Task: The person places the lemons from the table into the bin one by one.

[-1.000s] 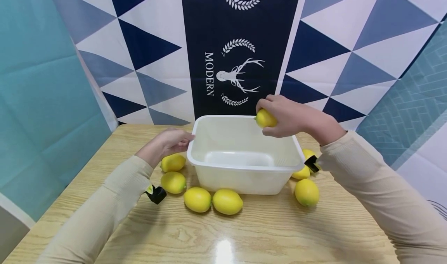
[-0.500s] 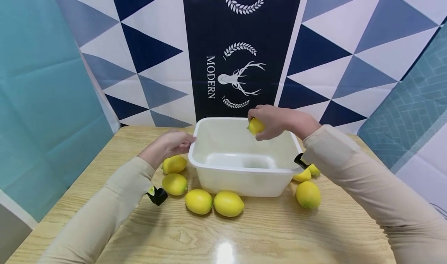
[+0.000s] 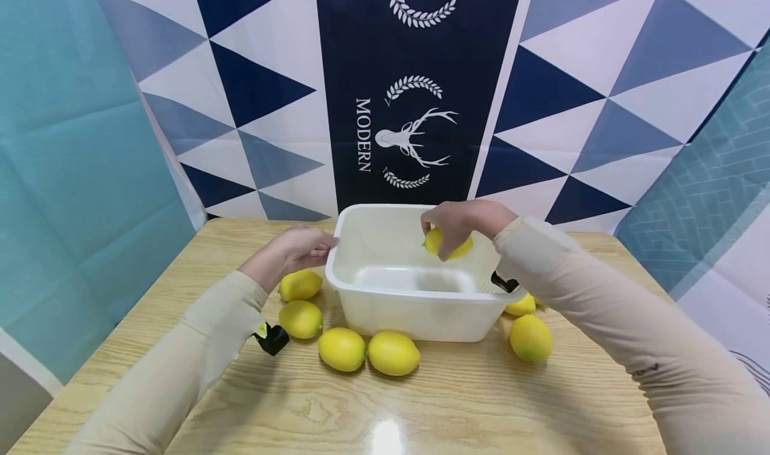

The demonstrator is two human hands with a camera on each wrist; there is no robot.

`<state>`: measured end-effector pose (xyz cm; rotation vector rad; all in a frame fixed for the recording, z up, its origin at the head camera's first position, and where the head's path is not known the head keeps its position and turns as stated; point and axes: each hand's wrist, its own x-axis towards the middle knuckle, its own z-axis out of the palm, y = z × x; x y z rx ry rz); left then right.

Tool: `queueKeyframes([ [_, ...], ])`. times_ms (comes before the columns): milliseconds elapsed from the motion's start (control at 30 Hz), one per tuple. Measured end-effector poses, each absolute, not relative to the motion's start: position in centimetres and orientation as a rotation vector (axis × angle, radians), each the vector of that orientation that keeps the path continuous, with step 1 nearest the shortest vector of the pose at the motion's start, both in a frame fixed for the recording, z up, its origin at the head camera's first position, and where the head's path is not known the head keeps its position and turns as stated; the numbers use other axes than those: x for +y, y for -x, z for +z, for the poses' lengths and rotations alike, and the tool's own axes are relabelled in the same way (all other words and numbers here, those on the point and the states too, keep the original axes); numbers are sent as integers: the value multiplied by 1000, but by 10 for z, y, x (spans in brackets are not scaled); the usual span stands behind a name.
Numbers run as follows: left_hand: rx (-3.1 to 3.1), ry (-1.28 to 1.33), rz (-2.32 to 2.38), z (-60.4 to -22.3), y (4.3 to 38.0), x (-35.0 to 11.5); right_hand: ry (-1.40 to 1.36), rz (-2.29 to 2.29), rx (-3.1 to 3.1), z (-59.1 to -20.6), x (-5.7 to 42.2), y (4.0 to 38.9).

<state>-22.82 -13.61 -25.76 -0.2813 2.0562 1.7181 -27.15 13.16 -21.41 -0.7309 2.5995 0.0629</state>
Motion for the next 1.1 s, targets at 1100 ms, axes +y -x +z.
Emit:
queueKeyframes([
  [1100,2035,222,1707,-257,229,-142,874,-67,2814,-177,207,225],
])
